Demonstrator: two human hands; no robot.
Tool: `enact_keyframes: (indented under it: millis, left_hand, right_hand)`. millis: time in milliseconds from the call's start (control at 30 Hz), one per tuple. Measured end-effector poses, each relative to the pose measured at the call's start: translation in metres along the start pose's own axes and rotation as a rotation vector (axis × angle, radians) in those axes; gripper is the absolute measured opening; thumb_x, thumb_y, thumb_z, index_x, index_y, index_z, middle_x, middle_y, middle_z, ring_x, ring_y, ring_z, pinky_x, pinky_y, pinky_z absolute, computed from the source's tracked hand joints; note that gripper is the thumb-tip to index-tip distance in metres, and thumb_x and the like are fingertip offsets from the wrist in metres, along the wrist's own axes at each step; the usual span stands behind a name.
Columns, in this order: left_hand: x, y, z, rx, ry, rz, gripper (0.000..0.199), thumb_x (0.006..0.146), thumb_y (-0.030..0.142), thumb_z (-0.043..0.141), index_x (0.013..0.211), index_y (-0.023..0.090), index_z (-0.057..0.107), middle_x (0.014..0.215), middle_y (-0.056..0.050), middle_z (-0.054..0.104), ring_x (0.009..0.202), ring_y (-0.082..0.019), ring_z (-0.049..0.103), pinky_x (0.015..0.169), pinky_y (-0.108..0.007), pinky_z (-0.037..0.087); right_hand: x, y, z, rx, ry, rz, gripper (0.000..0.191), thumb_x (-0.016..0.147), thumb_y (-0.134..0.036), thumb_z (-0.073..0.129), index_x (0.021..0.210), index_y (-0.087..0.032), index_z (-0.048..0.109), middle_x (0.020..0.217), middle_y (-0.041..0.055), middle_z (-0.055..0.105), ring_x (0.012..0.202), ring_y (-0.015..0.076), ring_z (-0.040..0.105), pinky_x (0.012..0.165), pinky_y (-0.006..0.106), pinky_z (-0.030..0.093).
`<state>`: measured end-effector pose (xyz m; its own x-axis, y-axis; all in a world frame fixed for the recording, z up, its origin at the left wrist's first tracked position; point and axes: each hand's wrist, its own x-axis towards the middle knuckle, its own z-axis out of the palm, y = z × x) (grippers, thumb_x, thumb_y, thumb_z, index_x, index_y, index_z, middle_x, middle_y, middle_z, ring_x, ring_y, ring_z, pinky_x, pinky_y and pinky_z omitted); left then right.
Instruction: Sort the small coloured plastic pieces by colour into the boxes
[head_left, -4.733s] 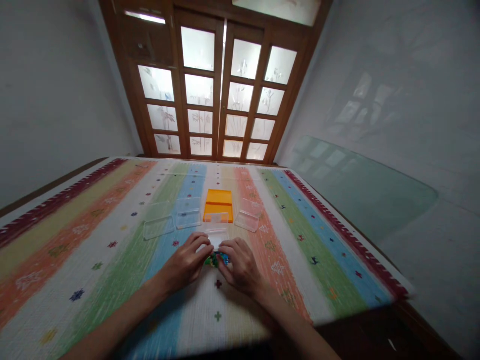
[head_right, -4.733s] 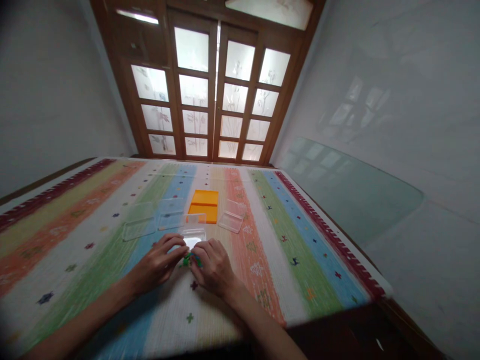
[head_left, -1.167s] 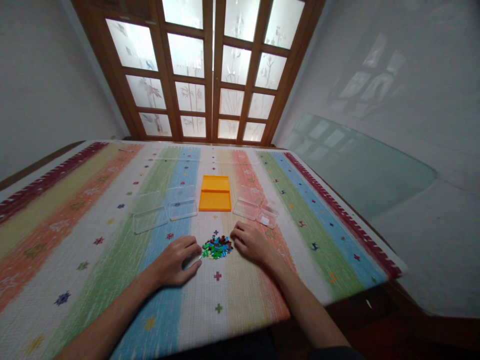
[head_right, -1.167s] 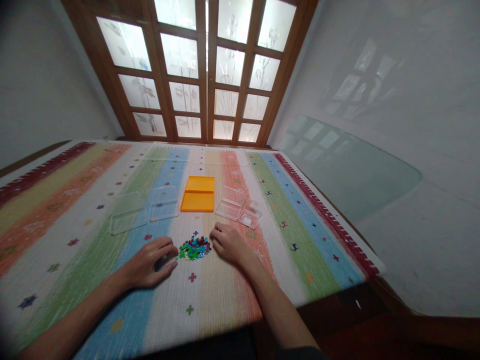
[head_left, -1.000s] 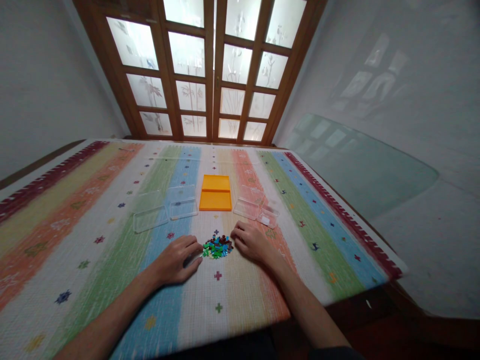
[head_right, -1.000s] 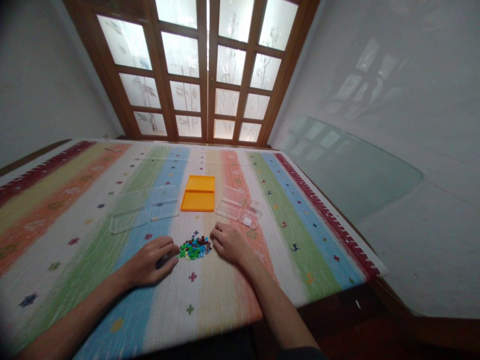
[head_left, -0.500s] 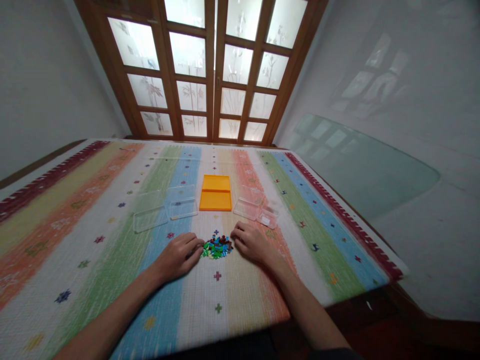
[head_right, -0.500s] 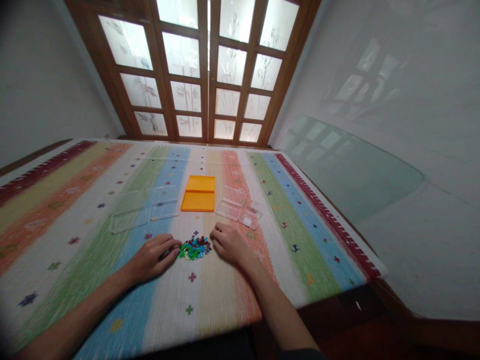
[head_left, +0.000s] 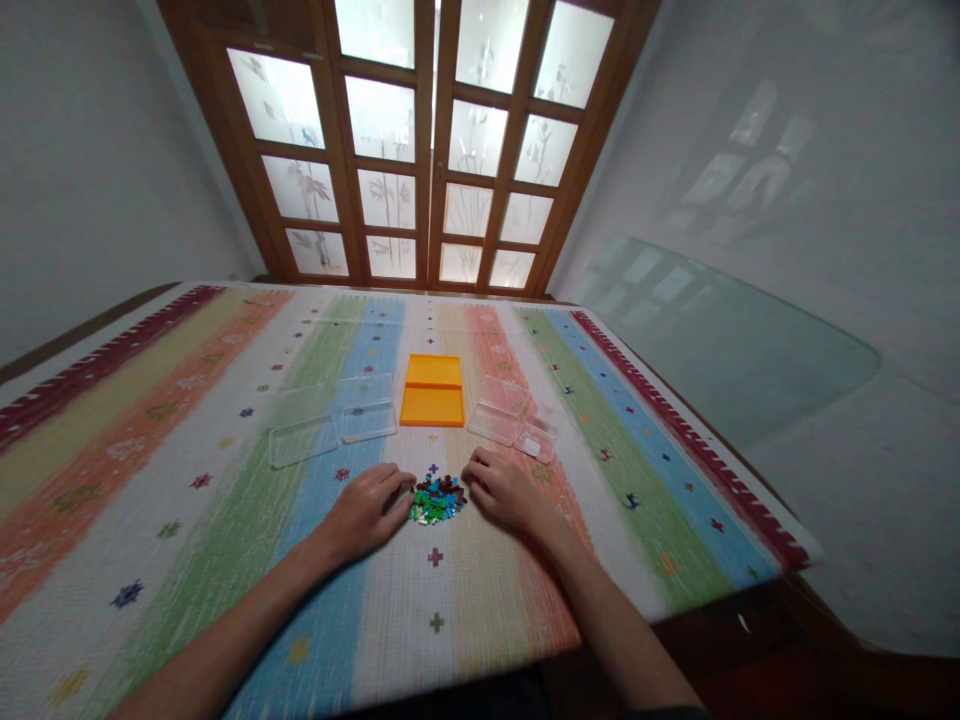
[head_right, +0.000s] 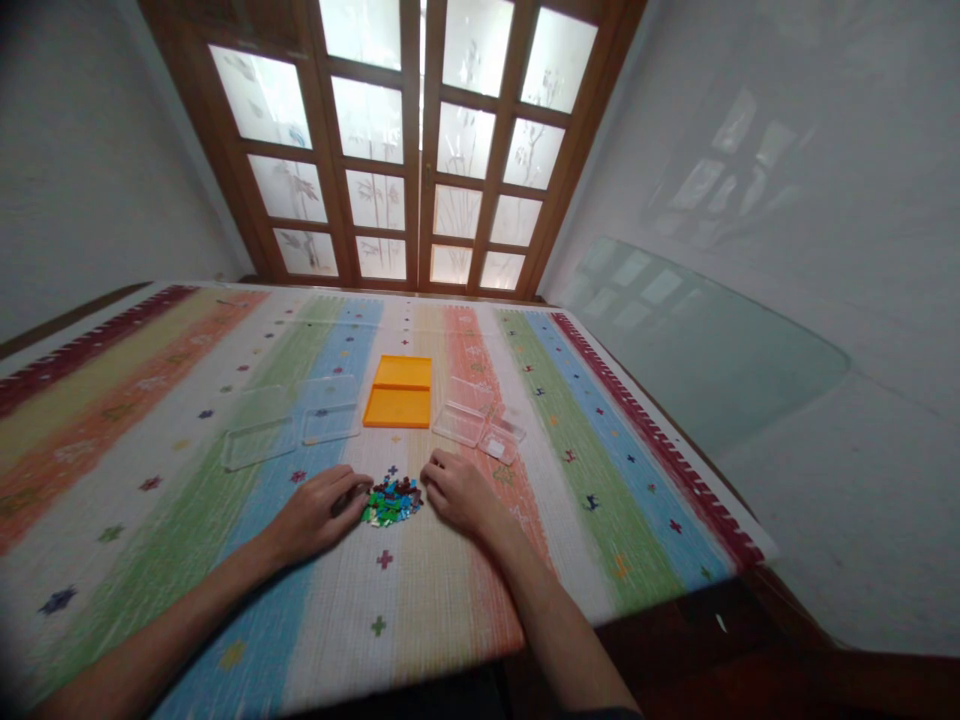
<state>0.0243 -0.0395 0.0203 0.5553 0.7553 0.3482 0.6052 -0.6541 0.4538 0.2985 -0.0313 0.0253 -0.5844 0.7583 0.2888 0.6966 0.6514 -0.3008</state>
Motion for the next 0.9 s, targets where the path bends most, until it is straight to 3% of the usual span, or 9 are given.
enact_keyframes:
  millis: [233, 567, 733, 900]
  left_hand:
    - [0.006, 0.004, -0.004, -0.057, -0.057, -0.076, 0.026, 0.098, 0.031, 0.047, 0.095, 0.019, 0.070, 0.085, -0.007, 0.066, 0.080, -0.019, 0.063, 0.073, -0.030, 0.050]
    - [0.006, 0.001, -0.019, -0.127, -0.039, -0.156, 0.024, 0.096, 0.033, 0.048, 0.088, 0.018, 0.065, 0.084, -0.005, 0.066, 0.076, -0.019, 0.062, 0.073, -0.031, 0.050]
    - [0.008, 0.001, -0.025, -0.117, -0.113, -0.101, 0.028, 0.095, 0.027, 0.047, 0.106, 0.019, 0.072, 0.096, -0.007, 0.068, 0.089, -0.020, 0.065, 0.081, -0.031, 0.051]
    - [0.010, 0.000, -0.022, -0.075, -0.155, -0.063, 0.026, 0.094, 0.025, 0.047, 0.095, 0.019, 0.073, 0.094, -0.007, 0.066, 0.090, -0.021, 0.063, 0.081, -0.030, 0.050]
  right_hand:
    - [0.001, 0.002, 0.001, 0.019, -0.002, 0.005, 0.017, 0.085, -0.004, 0.054, 0.088, -0.018, 0.064, 0.089, 0.0048, 0.059, 0.080, 0.0173, 0.056, 0.073, 0.028, 0.042]
    - [0.001, 0.001, 0.001, 0.031, -0.010, 0.015, 0.018, 0.084, -0.003, 0.053, 0.088, -0.016, 0.065, 0.089, 0.0050, 0.059, 0.079, 0.0164, 0.055, 0.072, 0.027, 0.041]
    - [0.001, 0.002, 0.002, 0.023, -0.001, 0.022, 0.018, 0.084, -0.004, 0.052, 0.088, -0.017, 0.065, 0.089, 0.0048, 0.059, 0.080, 0.0169, 0.055, 0.073, 0.028, 0.042]
    - [0.001, 0.003, 0.003, 0.014, 0.007, 0.012, 0.019, 0.084, -0.005, 0.051, 0.088, -0.018, 0.064, 0.089, 0.0050, 0.060, 0.080, 0.0171, 0.055, 0.072, 0.028, 0.042]
